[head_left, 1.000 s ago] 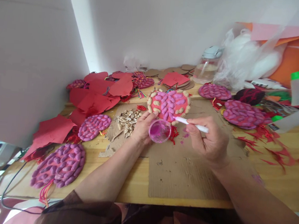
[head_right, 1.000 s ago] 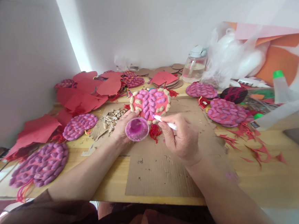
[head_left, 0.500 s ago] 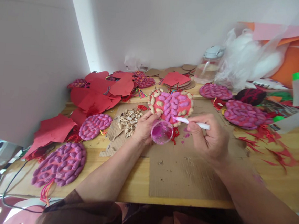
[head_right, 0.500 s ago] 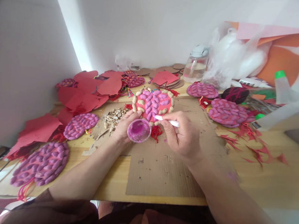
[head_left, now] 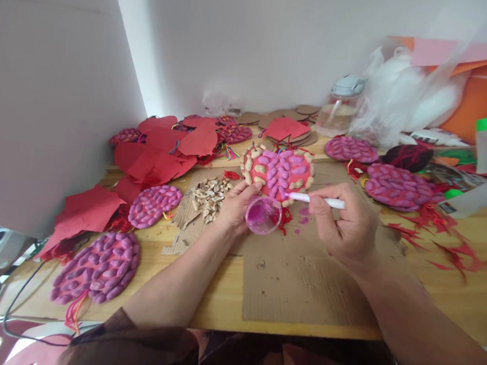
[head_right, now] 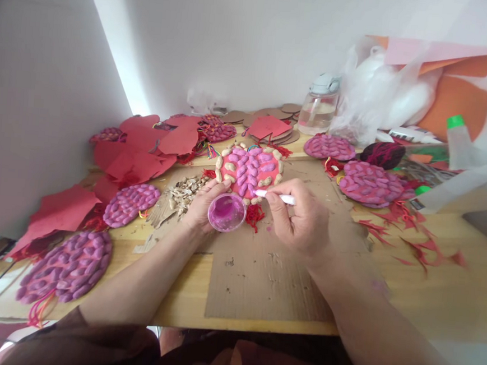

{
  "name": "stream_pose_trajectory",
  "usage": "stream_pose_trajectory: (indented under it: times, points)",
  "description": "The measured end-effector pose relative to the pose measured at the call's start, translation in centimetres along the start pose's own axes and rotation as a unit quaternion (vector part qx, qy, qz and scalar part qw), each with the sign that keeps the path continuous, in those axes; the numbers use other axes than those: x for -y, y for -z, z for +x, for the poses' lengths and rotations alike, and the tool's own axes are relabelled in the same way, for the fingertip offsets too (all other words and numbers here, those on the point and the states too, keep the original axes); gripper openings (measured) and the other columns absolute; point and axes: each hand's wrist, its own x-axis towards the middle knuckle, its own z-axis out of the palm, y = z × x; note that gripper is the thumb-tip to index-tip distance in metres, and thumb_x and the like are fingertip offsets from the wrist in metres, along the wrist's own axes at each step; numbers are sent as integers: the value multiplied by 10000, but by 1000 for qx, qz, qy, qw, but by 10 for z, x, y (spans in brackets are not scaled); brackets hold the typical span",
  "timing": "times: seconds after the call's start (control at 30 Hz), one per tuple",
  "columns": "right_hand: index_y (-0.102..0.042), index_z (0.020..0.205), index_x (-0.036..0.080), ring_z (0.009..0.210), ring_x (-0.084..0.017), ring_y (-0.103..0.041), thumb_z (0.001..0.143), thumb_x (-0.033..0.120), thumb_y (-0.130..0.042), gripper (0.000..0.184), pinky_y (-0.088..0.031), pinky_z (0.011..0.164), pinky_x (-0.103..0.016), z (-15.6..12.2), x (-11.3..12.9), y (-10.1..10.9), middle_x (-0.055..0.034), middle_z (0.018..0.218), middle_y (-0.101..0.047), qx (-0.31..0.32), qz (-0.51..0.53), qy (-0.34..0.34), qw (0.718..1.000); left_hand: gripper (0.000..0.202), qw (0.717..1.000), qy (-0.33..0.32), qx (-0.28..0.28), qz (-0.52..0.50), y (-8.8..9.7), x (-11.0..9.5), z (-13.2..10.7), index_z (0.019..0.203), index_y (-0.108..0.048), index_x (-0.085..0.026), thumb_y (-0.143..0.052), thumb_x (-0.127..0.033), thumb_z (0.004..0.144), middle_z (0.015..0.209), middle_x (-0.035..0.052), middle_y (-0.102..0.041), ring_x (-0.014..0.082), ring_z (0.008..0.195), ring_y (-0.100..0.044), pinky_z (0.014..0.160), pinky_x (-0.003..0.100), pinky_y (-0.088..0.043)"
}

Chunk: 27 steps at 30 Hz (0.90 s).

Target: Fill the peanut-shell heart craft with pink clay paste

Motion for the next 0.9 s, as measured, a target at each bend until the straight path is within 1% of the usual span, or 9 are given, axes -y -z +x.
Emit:
stream_pose_trajectory:
  times: [0.17, 0.23, 0.3, 0.37, 0.43, 0.53, 0.63, 0.73, 0.9]
  points:
    - [-697, 1001, 230, 648, -152, -645, 1017, 321, -636, 111, -474, 587, -307, -8, -3, 5, -9, 794, -697, -38, 73, -73, 994, 404, 999, -27, -9, -18, 1, -1, 3, 777, -711, -159, -1020, -242, 530, 696, -19, -706, 95, 577, -603, 606, 233, -504]
    - [-706, 1004, 231, 659, -148, -638, 1007, 314, -655, 97, -471, 592, -310, -10, 1, 6, -14, 824, -697, -57, 95, -75, 991, 412, 999, -38, -19, -22, 2, 0, 5, 785, -713, -161, -1020, -249, 525, 680, -33, -692, 88, 574, -595, 601, 223, -496]
    - [-701, 1000, 235, 620, -121, -606, 992, 266, -674, 43, -467, 578, -293, -10, 8, 7, 4, 812, -692, -57, 113, -63, 990, 411, 998, -46, -24, -23, 4, 2, 7, 799, -712, -159, -1015, -259, 540, 675, -43, -681, 81, 571, -587, 605, 218, -493]
    - [-691, 986, 238, 573, -92, -574, 970, 208, -695, 34, -468, 558, -262, -9, 16, 6, 33, 784, -691, -27, 124, -49, 991, 397, 998, -51, -25, -18, 7, 3, 9, 802, -706, -160, -1006, -263, 564, 659, -54, -659, 70, 554, -562, 594, 212, -473]
    - [-693, 990, 239, 612, -91, -615, 956, 178, -710, 72, -505, 610, -250, -8, 22, 4, 43, 793, -715, 16, 122, -39, 992, 387, 998, -55, -22, -10, 8, 5, 9, 813, -707, -166, -999, -272, 583, 668, -56, -660, 70, 555, -558, 597, 215, -465]
    - [-704, 1026, 240, 708, -115, -680, 965, 188, -704, 81, -543, 695, -267, -7, 26, 1, 25, 859, -757, 81, 108, -27, 991, 394, 998, -58, -12, 3, 9, 8, 9, 840, -722, -172, -997, -305, 592, 738, -35, -703, 91, 605, -597, 647, 239, -498]
    - [-708, 1108, 234, 775, -137, -716, 990, 192, -657, 135, -552, 701, -273, -8, 24, -1, -8, 938, -788, 129, 92, -13, 987, 420, 998, -58, -8, 5, 8, 10, 9, 854, -731, -170, -1002, -336, 579, 793, -12, -732, 110, 647, -626, 680, 258, -511]
    - [-703, 1160, 227, 836, -152, -743, 1005, 191, -627, 177, -560, 727, -278, -11, 23, -3, -24, 991, -803, 152, 84, 5, 985, 459, 999, -52, -1, 6, 7, 13, 9, 860, -736, -169, -1016, -368, 556, 807, -5, -742, 123, 672, -643, 698, 270, -517]
    - [-691, 1127, 229, 854, -156, -764, 1009, 194, -606, 150, -580, 780, -282, -14, 20, -7, -14, 972, -803, 164, 76, 4, 984, 485, 999, -45, 5, 5, 7, 19, 9, 883, -756, -165, -1025, -400, 554, 791, -1, -740, 118, 633, -622, 659, 263, -504]
